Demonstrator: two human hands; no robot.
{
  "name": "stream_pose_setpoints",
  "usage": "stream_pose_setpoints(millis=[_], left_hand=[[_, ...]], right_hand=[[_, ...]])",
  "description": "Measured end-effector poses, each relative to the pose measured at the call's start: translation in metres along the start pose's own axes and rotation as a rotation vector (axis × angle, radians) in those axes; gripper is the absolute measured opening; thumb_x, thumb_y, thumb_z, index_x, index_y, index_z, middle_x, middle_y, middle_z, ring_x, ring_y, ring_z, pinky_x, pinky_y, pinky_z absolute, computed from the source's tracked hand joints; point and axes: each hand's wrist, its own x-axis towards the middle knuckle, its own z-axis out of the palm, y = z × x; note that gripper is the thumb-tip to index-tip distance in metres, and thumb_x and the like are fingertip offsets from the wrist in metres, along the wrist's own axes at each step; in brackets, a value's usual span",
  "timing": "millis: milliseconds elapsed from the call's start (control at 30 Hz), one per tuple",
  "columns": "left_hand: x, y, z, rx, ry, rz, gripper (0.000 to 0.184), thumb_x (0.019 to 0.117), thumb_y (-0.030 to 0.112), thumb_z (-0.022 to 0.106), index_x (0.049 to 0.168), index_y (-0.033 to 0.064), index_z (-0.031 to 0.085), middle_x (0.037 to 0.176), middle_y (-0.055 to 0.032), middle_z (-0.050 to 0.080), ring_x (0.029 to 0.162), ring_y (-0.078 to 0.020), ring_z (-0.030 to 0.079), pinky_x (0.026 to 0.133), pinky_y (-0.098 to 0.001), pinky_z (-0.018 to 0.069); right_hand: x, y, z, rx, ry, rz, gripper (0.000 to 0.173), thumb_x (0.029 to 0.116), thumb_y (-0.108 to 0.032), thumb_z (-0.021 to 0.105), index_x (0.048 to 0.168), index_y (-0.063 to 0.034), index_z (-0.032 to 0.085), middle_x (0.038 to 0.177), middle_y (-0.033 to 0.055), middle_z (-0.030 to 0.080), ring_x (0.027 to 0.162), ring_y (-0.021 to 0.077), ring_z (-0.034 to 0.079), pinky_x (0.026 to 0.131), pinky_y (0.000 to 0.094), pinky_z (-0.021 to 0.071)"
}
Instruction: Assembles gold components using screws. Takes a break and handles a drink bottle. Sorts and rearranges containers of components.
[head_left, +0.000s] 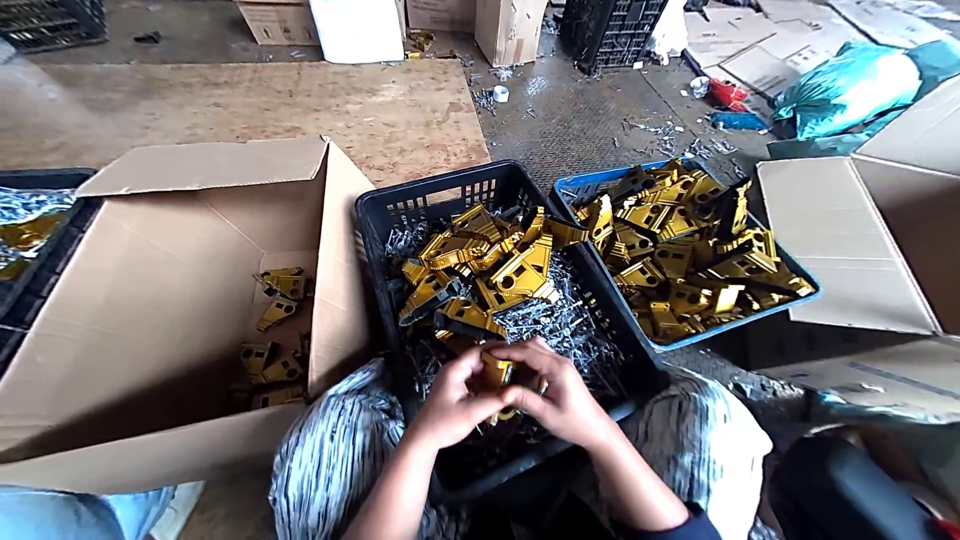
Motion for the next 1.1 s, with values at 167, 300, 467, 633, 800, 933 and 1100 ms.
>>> stream_pose_setpoints(millis=[167,300,467,633,800,933,1100], left_hand=[[0.001,-0.006,0.004,-0.027,-0.024,-0.078,0.054,0.0833,0.003,0.069,0.136,-0.0034,0.056,0.110,-0.0083,0.073,0.093,-0.0145,0.072,0.082,-0.0329,0.0618],[0.005,-0.001,-0.004,-0.007,0.023,-0.145,0.050,0.0854,0.008,0.069,0.133,-0.0012,0.058,0.105,-0.0072,0.074,0.089,-0.0149,0.072,0.079,-0.0343,0.0624],[0.000,0.038,-0.052,-0.237,0.591,-0.121,0.028,0.0973,0.002,0.044,0.123,-0.0002,0.057,0.104,-0.0089,0.068,0.089,-0.0155,0.068,0.077,-0.0336,0.0593],[-0.002,0.060,-0.127,-0.793,1.268,0.263,0.031,0.1106,0.033,0.031,0.130,0.0111,0.042,0.113,-0.0096,0.059,0.105,-0.0217,0.065,0.094,-0.0433,0.0562],[0.000,0.058,-0.115,-0.726,0.992,0.135,0.067,0.1077,0.056,0.018,0.153,0.0077,0.030,0.148,-0.0129,0.051,0.133,-0.0241,0.056,0.108,-0.0432,0.0486],[0.011,0.039,-0.065,-0.331,0.405,-0.003,0.096,0.0889,0.071,0.058,0.155,0.0059,0.033,0.144,-0.0107,0.058,0.129,-0.0245,0.060,0.108,-0.0444,0.0498],[0.015,0.006,-0.022,-0.393,0.347,0.243,0.112,0.0704,0.050,0.089,0.157,0.0104,0.030,0.138,-0.0085,0.062,0.121,-0.0264,0.064,0.103,-0.0456,0.0543]], right_hand=[[0.001,0.003,-0.002,0.076,0.018,0.196,0.013,0.0920,-0.015,0.072,0.097,-0.0044,0.078,0.094,0.0020,0.075,0.089,0.0028,0.069,0.084,0.0225,0.0568],[0.014,0.004,-0.001,0.085,-0.007,0.258,0.016,0.0940,-0.020,0.071,0.099,-0.0076,0.078,0.094,-0.0002,0.075,0.088,0.0023,0.068,0.082,0.0243,0.0563],[0.049,0.049,-0.031,-0.410,0.275,0.434,0.046,0.0876,-0.027,0.081,0.124,-0.0035,0.068,0.122,0.0204,0.068,0.119,0.0416,0.059,0.097,0.0627,0.0479],[0.051,0.095,-0.040,-0.616,0.164,0.485,0.037,0.0867,-0.012,0.078,0.119,0.0015,0.066,0.119,0.0234,0.068,0.124,0.0456,0.057,0.102,0.0672,0.0421],[0.057,0.062,-0.030,-0.062,0.393,0.381,0.011,0.0942,-0.004,0.067,0.094,0.0008,0.057,0.080,0.0103,0.065,0.065,0.0179,0.065,0.063,0.0370,0.0566],[0.057,0.008,-0.007,0.853,0.407,0.317,0.020,0.0991,0.001,0.051,0.090,-0.0171,0.053,0.080,-0.0014,0.067,0.072,0.0135,0.068,0.074,0.0373,0.0611],[0.042,-0.014,0.012,0.764,-0.064,0.452,0.008,0.0951,0.000,0.064,0.100,-0.0026,0.058,0.092,0.0075,0.073,0.076,0.0168,0.074,0.068,0.0343,0.0646]])
